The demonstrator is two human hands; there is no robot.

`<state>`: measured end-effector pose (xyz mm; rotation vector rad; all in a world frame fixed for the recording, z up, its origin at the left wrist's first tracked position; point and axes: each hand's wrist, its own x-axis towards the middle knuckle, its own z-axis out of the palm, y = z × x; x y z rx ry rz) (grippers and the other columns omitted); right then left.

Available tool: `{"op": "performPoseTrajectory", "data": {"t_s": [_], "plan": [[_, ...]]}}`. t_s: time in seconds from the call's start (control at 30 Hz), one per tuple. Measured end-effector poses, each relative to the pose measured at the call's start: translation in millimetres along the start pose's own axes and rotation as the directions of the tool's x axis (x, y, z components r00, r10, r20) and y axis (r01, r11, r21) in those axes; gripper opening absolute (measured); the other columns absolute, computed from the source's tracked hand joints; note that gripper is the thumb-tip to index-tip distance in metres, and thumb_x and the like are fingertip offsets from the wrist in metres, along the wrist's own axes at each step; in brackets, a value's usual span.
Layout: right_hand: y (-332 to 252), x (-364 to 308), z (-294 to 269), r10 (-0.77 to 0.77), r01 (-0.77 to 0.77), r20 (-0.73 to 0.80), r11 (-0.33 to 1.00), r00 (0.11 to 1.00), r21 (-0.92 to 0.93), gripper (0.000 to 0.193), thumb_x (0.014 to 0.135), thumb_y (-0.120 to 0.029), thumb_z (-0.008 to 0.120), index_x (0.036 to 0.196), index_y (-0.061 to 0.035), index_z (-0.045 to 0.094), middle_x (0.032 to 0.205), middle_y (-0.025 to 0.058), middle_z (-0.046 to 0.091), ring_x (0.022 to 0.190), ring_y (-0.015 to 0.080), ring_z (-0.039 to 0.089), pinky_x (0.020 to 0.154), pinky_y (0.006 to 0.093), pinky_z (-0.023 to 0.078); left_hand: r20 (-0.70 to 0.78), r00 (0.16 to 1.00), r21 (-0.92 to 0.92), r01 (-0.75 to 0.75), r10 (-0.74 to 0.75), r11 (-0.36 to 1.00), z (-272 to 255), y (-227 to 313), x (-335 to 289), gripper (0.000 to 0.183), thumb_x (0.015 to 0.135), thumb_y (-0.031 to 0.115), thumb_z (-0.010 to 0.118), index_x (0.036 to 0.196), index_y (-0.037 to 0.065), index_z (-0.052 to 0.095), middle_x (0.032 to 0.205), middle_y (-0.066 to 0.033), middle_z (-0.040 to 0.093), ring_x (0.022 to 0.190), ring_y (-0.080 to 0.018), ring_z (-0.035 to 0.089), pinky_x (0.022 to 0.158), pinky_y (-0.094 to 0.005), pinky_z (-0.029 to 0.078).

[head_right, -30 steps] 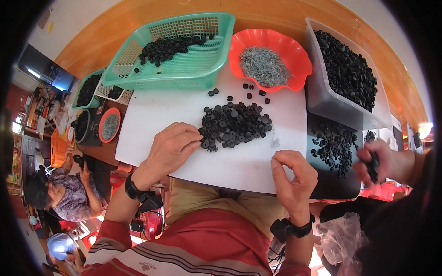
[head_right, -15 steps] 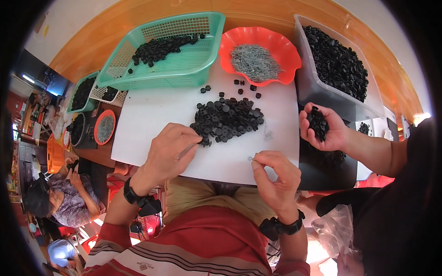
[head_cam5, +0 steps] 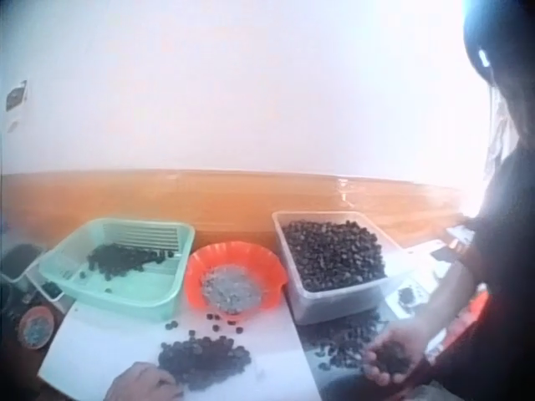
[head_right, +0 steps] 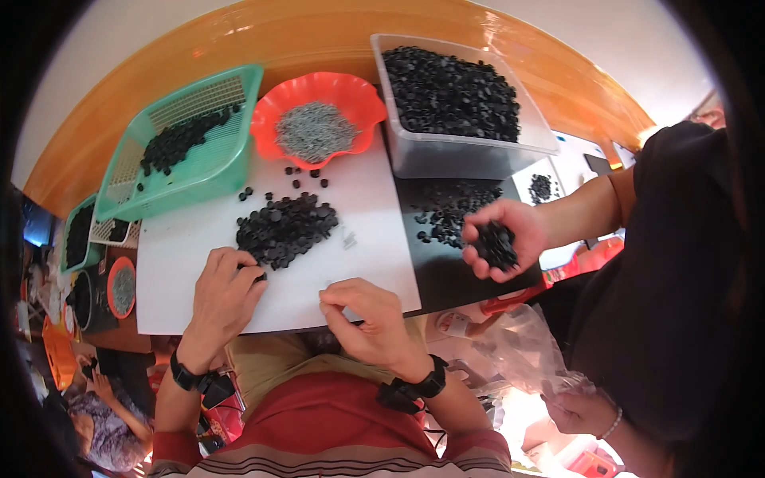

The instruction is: Manual assembly of small black plastic components by joining two parts together.

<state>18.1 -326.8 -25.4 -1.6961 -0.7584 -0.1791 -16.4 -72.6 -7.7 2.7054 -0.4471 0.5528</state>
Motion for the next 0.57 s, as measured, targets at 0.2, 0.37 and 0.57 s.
{"op": "performPoseTrajectory", "data": {"t_s": [0.2,0.37,0.57], "plan": [[0.3,-1.8,-0.7,-0.008,0.008,-0.012,1.000,1.000,0.029,0.019,0.083,0.008,0.073,0.100,0.0011,0.070,0.093,0.0158,0.073,0.079,0.0250,0.071,0.071,0.0321,0.056,-0.004,0.999,0.047,-0.048,0.049,0.998,3.7,1.0,0.6,0.019,0.075,0.007,0.077,0.091,0.004,0.067,0.103,-0.0068,0.062,0.103,-0.0308,0.058,0.082,-0.0428,0.051],[-0.1,-3.7,-6.7,0.020,-0.020,-0.021,1.000,1.000,0.001,0.017,0.085,0.008,0.071,0.100,0.0016,0.070,0.093,0.0148,0.073,0.077,0.0229,0.071,0.071,0.0300,0.056,-0.078,0.994,-0.007,-0.072,0.071,0.997,6.0,3.1,-4.4,0.023,0.073,0.006,0.079,0.091,0.003,0.066,0.102,-0.0093,0.065,0.097,-0.0317,0.060,0.082,-0.0438,0.051],[3.0,-2.1,-11.3,0.017,-0.014,-0.068,0.999,0.998,0.043,0.016,0.087,0.007,0.069,0.102,0.0012,0.071,0.094,0.0132,0.073,0.077,0.0231,0.071,0.072,0.0297,0.056,-0.095,0.994,-0.100,-0.062,0.052,0.993,13.5,-4.8,-15.0,0.031,0.073,0.008,0.081,0.099,0.002,0.066,0.105,-0.0112,0.068,0.099,-0.0337,0.062,0.087,-0.0422,0.053]]}}
